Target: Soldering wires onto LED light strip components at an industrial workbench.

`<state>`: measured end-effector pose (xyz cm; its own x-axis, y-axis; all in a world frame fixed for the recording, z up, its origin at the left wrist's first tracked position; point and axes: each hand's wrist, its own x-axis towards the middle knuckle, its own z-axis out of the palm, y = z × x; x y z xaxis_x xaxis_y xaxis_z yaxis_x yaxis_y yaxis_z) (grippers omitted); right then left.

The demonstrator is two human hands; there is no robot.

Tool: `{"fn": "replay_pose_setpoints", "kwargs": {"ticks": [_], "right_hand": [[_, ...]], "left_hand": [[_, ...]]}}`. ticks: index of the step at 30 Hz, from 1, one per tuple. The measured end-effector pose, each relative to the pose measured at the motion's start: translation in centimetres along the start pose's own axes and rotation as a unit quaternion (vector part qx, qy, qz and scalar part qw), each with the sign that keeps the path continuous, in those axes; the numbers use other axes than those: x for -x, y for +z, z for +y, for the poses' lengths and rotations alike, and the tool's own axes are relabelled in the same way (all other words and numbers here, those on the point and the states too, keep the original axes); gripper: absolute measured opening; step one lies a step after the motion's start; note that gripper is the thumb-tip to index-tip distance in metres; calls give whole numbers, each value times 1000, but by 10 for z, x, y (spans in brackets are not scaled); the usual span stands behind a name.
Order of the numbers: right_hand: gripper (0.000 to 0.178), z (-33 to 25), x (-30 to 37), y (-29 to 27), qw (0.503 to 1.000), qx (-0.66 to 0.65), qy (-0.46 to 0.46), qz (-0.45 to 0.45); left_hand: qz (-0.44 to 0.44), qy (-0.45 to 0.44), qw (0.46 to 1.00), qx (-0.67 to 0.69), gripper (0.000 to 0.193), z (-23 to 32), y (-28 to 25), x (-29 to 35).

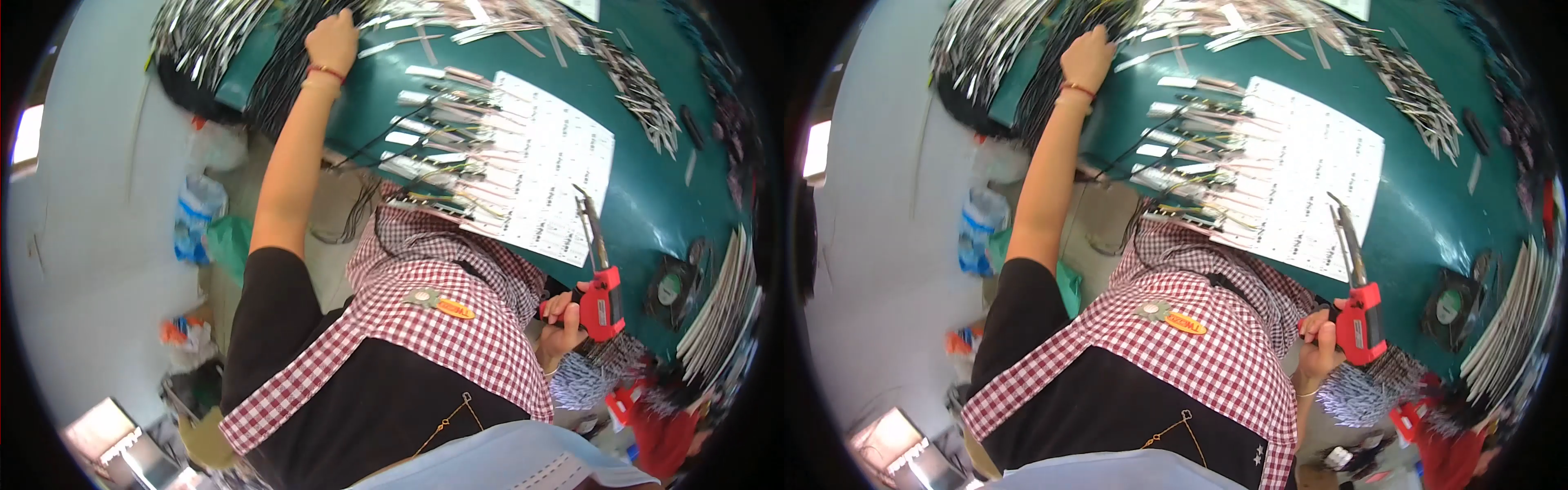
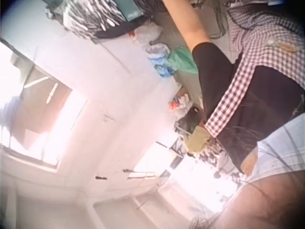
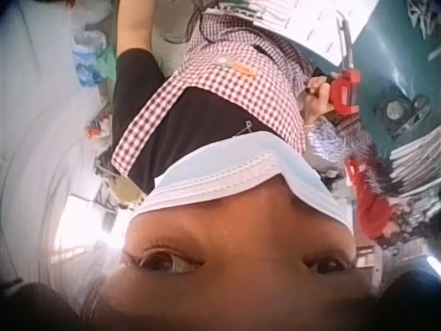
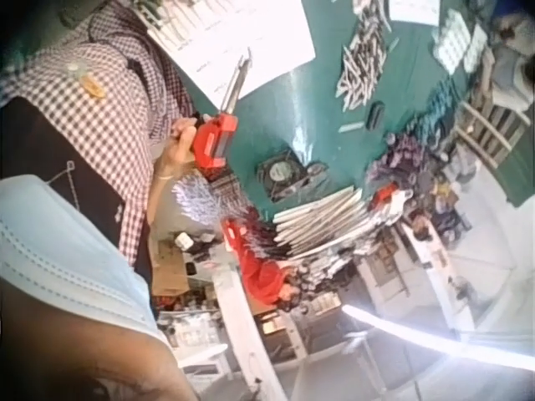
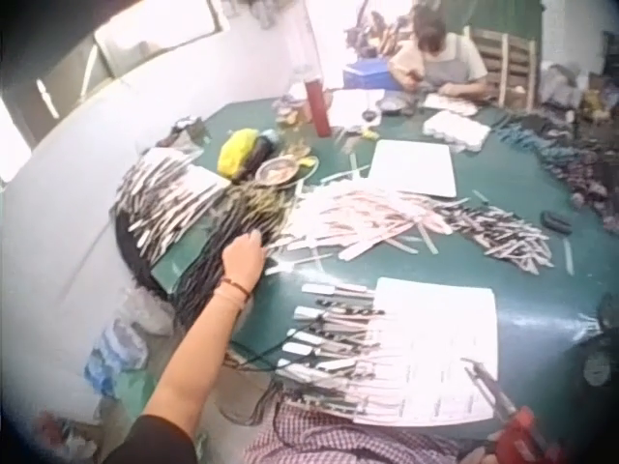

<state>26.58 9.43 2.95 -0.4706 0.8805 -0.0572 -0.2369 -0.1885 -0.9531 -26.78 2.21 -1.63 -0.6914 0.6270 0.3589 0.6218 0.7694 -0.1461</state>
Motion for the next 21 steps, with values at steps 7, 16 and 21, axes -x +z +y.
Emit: {"fn": "replay_pose_setpoints", "kwargs": {"ticks": [7,16,21], "right_hand": [[18,-22,-11,-13,993,-25,52,101],[14,-29,-13,-19,989,-85,33,114],[15,-27,-17,-17,989,-76,40,121]], "left_hand": [[-120,-27,963,240,32,41,-47,-42],[-168,37,760,627,22,55,-206,-18],[-124,82,788,598,32,96,-284,31]]}}
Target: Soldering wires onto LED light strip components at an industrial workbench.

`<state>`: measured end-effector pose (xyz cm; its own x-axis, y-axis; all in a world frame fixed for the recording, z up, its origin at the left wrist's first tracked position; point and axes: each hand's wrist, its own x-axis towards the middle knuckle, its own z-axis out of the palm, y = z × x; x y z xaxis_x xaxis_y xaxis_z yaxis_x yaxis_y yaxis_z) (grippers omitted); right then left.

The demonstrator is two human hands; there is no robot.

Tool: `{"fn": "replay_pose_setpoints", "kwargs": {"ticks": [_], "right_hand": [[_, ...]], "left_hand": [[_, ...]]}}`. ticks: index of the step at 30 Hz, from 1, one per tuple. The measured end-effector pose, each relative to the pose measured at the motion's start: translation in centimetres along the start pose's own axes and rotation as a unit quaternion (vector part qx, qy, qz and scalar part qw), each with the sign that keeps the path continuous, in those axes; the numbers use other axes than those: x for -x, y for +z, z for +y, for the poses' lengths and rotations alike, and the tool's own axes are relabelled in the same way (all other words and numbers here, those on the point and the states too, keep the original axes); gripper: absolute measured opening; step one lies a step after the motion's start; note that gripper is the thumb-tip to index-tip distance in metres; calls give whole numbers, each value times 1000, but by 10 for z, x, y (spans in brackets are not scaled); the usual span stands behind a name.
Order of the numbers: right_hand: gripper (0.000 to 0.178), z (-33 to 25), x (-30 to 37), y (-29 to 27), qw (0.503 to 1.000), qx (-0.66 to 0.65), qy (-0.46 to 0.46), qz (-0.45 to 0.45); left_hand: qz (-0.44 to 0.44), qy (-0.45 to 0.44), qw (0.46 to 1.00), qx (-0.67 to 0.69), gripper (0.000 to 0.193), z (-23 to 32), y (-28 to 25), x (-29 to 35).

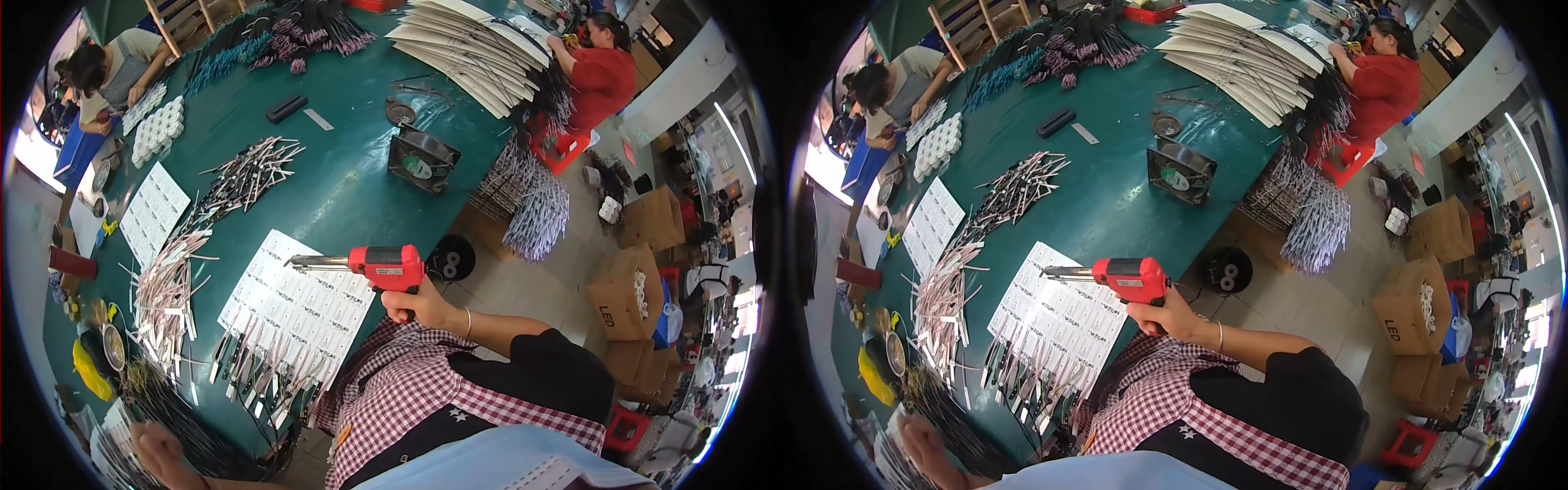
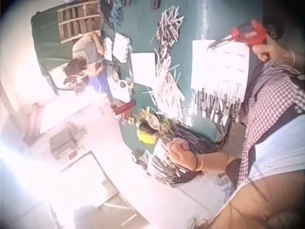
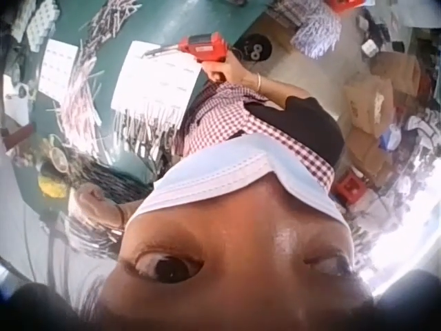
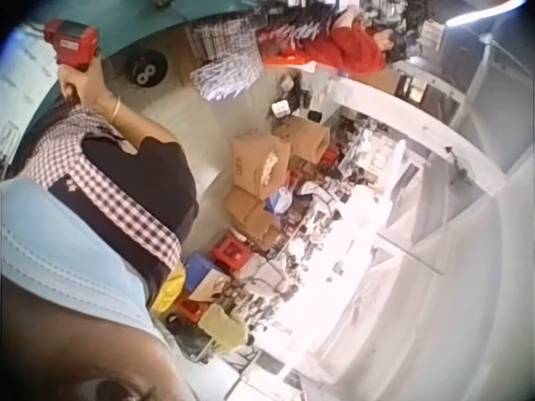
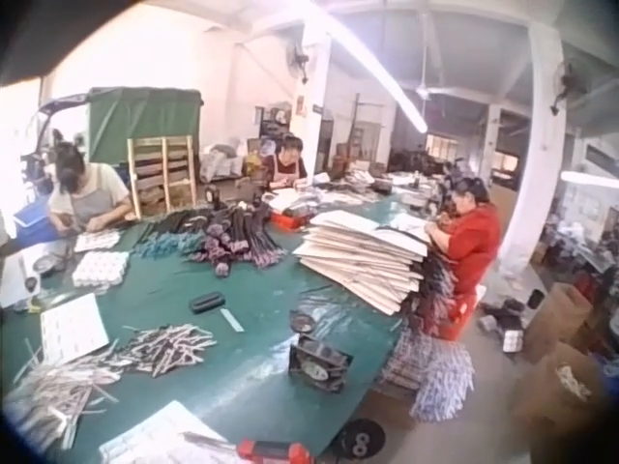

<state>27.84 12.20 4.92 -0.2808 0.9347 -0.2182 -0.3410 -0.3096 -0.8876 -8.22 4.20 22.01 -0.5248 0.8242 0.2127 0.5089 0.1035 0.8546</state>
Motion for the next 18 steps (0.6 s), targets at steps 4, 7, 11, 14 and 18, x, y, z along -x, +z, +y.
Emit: {"fn": "replay_pose_setpoints", "kwargs": {"ticks": [4,7,11,14,18], "right_hand": [[14,-3,-5,9,999,-26,-2,-23],[14,-4,-10,21,998,-46,-1,-39],[17,3,-9,38,998,-55,18,-19],[23,7,-6,53,998,30,-34,-52],[29,16,-5,62,989,129,-66,-22]], "left_hand": [[-212,-15,977,18,10,-39,43,-14],[-291,-80,943,140,12,-43,104,-5],[-412,-121,889,158,13,-25,162,26],[-350,-56,928,118,4,-35,194,61],[-304,-22,947,103,3,-42,187,71]]}}
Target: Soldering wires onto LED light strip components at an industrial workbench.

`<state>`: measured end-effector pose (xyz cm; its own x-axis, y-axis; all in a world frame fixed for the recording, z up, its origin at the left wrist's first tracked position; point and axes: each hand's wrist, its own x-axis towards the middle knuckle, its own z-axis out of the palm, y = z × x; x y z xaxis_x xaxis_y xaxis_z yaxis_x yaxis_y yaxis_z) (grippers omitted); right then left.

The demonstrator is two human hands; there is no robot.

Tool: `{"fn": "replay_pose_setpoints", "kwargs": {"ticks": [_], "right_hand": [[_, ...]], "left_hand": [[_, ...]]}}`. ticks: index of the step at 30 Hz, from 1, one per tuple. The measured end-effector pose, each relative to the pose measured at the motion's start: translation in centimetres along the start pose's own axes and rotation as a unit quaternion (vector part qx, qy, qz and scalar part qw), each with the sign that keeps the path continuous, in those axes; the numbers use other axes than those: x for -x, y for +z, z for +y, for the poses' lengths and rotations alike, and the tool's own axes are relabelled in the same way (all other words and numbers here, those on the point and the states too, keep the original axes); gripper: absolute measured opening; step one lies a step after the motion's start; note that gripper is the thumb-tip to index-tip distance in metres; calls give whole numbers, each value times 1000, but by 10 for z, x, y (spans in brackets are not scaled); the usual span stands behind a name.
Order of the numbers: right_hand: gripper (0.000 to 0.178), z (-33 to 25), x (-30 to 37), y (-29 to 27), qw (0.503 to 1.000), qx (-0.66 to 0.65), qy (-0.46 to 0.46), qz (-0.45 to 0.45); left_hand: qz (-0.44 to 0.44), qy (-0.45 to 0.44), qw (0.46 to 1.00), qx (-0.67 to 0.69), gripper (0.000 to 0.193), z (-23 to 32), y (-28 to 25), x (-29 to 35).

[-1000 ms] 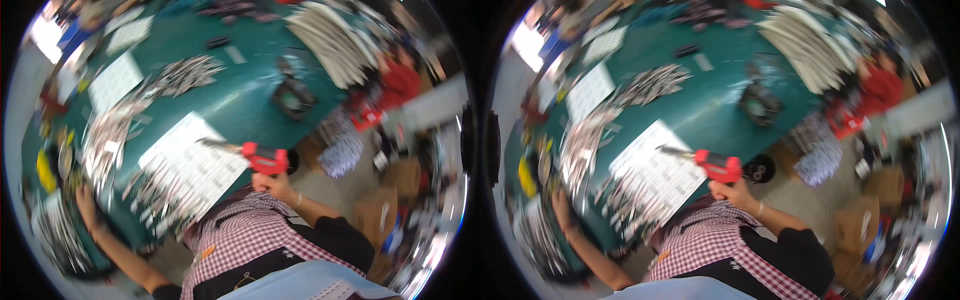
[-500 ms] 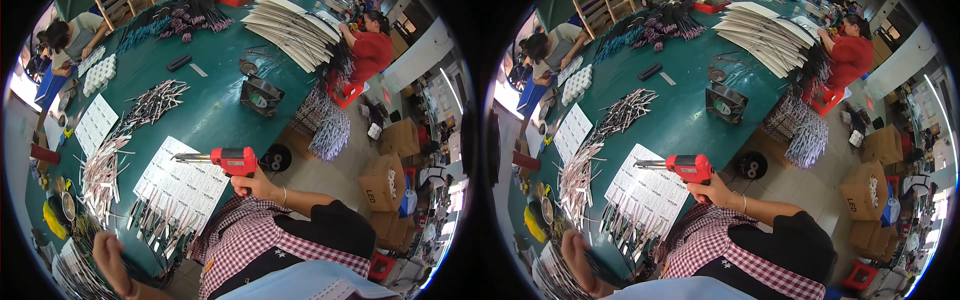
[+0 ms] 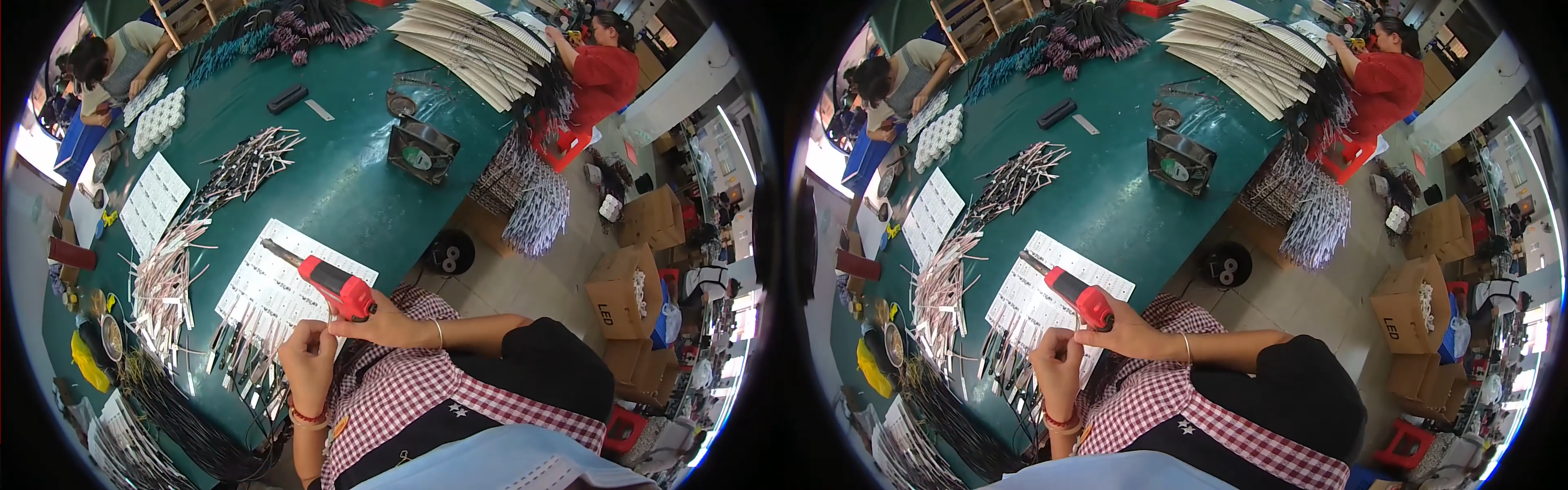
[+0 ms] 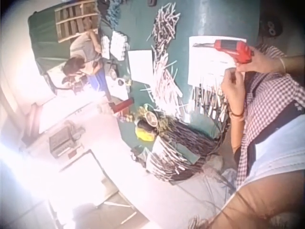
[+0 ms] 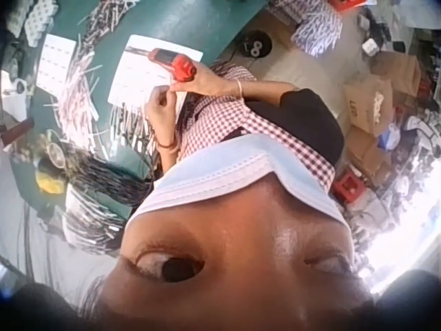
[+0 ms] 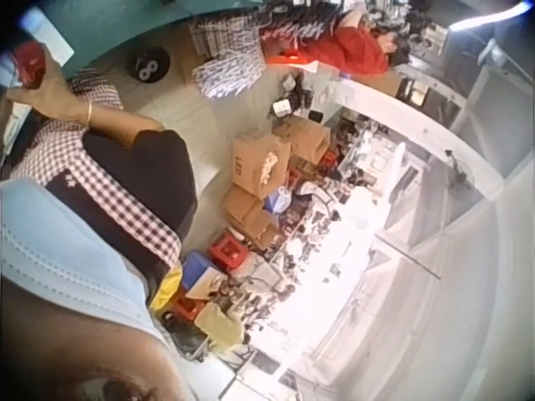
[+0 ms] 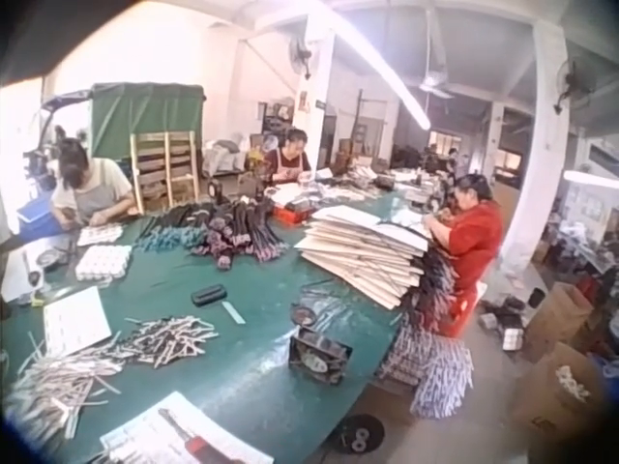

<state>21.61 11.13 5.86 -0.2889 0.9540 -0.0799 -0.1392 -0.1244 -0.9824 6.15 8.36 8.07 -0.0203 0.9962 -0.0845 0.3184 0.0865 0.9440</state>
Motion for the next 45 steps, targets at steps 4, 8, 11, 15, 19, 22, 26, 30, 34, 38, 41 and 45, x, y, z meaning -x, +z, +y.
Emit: {"fn": "replay_pose_setpoints", "kwargs": {"ticks": [4,8,11,15,19,22,26,30,34,38,41,45], "right_hand": [[27,3,-4,3,998,-17,23,-51],[24,8,-7,7,998,-25,7,-62],[23,-3,-5,9,998,7,42,-52],[21,-1,-2,12,999,24,-2,37],[25,8,-4,6,998,-48,36,-21],[28,-1,-5,2,999,-3,7,-45],[25,-3,-1,4,994,86,-55,-43],[43,6,-1,3,997,54,-17,-50],[43,6,0,4,998,50,-8,-49],[38,-1,7,17,999,34,-9,37],[33,11,2,14,998,-25,52,-17],[27,10,1,11,998,-1,56,-25]], "left_hand": [[-11,16,998,-58,3,1,-14,3],[-36,35,987,-155,7,5,-21,4],[-10,106,981,-163,7,-8,-18,1],[31,-1,998,-49,5,0,-11,2],[61,-64,994,56,4,1,-7,7],[50,-76,993,78,4,-4,-6,9],[62,-49,997,11,3,1,-7,6],[50,21,995,-82,4,2,-7,7],[33,-4,992,-118,4,2,-9,9],[65,-31,994,-84,4,0,-6,6],[104,18,988,-116,4,-1,-2,8],[114,89,982,-125,5,-5,-2,9]]}}
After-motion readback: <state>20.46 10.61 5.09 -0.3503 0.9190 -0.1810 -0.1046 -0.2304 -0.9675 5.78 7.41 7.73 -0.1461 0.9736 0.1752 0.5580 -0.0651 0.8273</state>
